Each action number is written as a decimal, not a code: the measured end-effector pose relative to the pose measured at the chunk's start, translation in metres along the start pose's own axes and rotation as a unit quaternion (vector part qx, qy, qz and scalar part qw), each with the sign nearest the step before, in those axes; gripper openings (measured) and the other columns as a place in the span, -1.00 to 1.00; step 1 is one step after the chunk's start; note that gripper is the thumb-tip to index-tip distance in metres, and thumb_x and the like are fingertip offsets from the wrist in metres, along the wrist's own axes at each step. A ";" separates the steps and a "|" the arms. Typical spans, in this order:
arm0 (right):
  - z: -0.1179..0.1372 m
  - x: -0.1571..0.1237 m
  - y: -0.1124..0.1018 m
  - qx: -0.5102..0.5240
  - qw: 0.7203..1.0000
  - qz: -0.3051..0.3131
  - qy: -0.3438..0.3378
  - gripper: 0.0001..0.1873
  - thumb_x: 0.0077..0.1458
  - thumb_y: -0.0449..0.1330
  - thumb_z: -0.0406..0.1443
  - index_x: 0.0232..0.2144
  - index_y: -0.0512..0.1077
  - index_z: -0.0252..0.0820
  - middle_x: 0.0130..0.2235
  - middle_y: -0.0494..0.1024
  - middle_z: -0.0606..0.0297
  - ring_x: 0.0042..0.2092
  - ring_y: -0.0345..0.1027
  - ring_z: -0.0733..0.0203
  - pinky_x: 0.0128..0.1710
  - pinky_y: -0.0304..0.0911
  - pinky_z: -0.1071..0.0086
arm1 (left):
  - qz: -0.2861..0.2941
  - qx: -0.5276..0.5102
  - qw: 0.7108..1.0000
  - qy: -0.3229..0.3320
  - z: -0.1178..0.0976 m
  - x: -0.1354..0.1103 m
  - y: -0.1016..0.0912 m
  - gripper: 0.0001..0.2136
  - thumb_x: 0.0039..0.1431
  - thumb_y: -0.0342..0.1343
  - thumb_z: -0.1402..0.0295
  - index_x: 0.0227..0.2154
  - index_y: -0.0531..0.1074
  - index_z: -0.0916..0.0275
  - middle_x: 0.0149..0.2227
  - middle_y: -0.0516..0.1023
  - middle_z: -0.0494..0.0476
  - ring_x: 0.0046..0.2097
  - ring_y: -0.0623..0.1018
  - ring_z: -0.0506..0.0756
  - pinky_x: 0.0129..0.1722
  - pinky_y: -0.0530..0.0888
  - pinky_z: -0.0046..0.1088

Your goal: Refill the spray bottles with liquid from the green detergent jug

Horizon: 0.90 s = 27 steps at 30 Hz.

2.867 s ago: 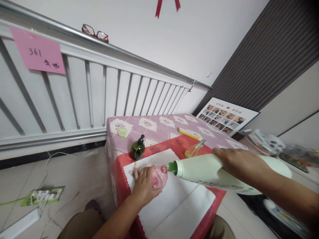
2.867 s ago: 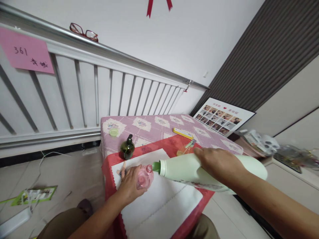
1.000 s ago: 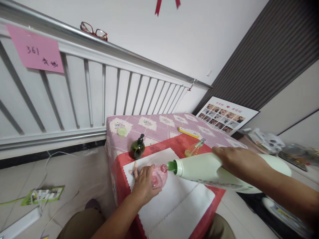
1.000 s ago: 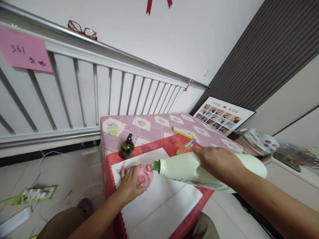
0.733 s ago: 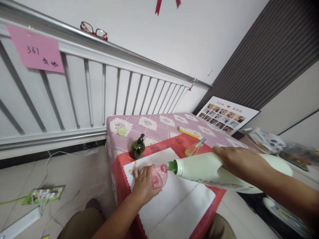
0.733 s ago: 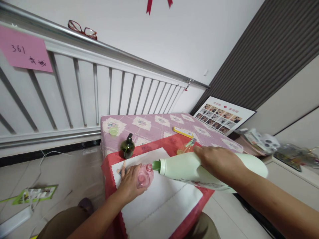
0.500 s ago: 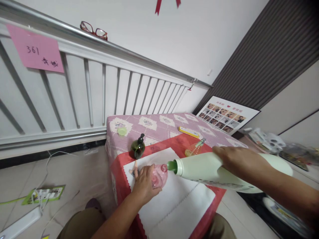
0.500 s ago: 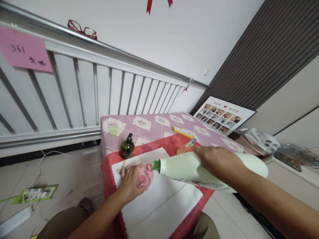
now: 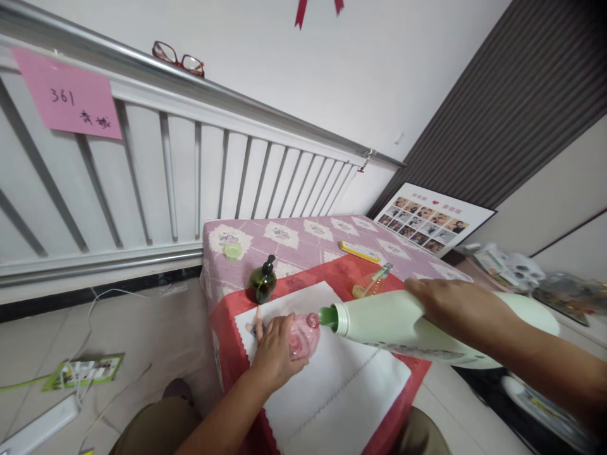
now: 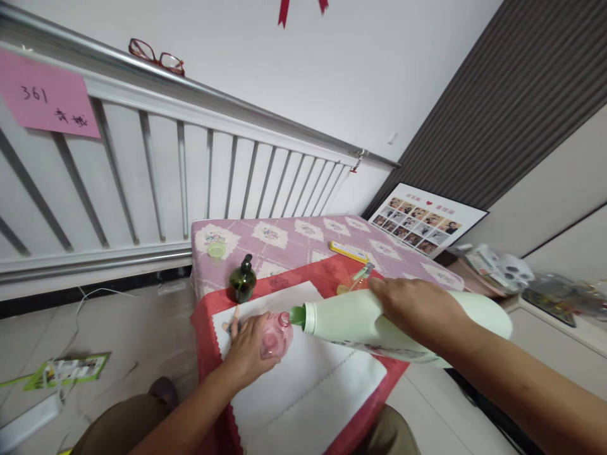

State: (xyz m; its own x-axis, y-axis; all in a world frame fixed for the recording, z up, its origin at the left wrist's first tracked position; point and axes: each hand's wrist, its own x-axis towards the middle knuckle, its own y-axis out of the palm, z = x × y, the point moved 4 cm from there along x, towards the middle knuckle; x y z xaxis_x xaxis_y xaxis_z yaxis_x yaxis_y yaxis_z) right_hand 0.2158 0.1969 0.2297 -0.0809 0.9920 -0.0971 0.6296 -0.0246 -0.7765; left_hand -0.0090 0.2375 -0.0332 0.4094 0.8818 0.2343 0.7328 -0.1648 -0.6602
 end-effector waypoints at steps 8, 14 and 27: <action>0.001 0.002 -0.002 0.006 1.000 -0.003 -0.001 -0.91 0.05 0.09 -0.37 -0.33 0.31 -0.12 -0.38 0.57 0.21 -0.33 0.50 -0.02 -0.46 0.09 0.31 | -0.004 -0.004 1.000 0.007 0.001 -0.001 0.001 -0.21 -0.11 0.26 0.21 0.21 0.06 0.14 0.16 0.38 0.23 0.21 0.29 0.26 0.29 -0.34 0.11; 0.001 0.003 -0.002 0.004 1.000 0.003 0.005 -0.91 0.05 0.10 -0.36 -0.33 0.32 -0.11 -0.38 0.57 0.22 -0.34 0.50 -0.04 -0.47 0.05 0.32 | 0.000 0.006 1.000 0.002 0.001 0.000 0.000 -0.19 -0.12 0.28 0.17 0.21 0.06 0.15 0.16 0.38 0.24 0.22 0.29 0.27 0.29 -0.29 0.13; 0.003 0.004 -0.006 0.008 1.000 0.017 0.010 -0.86 0.03 0.10 -0.38 -0.29 0.34 -0.12 -0.34 0.58 0.18 -0.30 0.52 -0.07 -0.43 0.13 0.28 | 0.007 -0.002 1.000 -0.004 -0.001 0.000 -0.001 -0.20 -0.10 0.27 0.16 0.22 0.07 0.15 0.17 0.37 0.26 0.23 0.28 0.29 0.29 -0.29 0.13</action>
State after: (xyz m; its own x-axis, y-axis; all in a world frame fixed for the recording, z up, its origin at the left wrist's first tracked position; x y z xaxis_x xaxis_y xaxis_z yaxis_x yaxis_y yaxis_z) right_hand 0.2087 0.2002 0.2323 -0.0444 0.9929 -0.1107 0.6190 -0.0596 -0.7831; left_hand -0.0094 0.2375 -0.0316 0.4161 0.8826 0.2190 0.7290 -0.1798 -0.6605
